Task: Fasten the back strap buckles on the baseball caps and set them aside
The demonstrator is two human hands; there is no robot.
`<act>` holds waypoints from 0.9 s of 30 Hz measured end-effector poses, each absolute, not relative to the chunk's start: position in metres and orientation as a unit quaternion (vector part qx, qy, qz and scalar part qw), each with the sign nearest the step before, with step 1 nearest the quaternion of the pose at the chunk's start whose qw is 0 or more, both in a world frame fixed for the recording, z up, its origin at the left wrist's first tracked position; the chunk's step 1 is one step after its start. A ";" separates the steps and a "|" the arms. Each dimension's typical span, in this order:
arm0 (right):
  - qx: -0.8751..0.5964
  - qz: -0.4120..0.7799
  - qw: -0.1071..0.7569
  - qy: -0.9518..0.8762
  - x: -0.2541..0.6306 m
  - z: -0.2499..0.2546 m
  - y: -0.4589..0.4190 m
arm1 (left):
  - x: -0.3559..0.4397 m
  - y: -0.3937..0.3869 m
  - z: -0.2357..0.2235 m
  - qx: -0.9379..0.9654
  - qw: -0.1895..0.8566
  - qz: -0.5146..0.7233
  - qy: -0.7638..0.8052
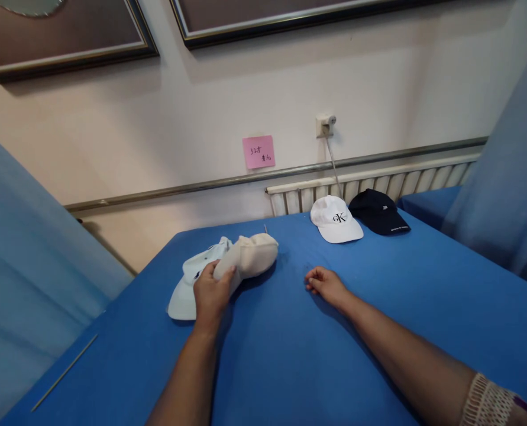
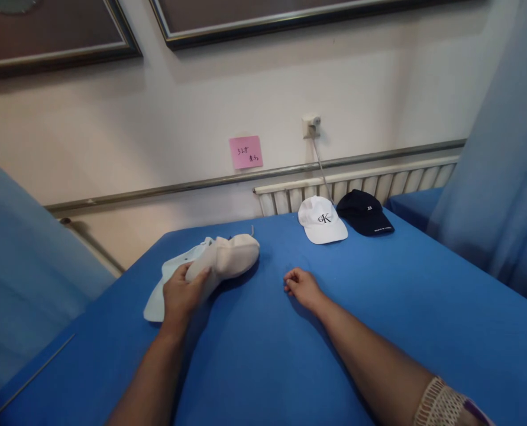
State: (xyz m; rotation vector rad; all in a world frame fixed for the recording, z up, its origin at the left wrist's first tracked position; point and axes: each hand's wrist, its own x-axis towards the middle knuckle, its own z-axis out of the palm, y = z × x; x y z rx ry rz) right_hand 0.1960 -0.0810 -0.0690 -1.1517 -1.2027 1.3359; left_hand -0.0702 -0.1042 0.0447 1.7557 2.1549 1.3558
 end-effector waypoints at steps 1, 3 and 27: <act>-0.471 0.548 0.485 -0.492 0.196 -0.068 -0.081 | -0.064 -0.106 0.040 0.590 0.020 0.443 0.675; -0.472 0.550 0.500 -0.474 0.195 -0.065 -0.082 | -0.051 -0.109 0.030 0.656 -0.003 0.441 0.613; -0.592 0.300 0.567 -0.488 0.219 -0.063 -0.064 | 0.022 -0.139 0.004 0.943 0.034 0.149 0.294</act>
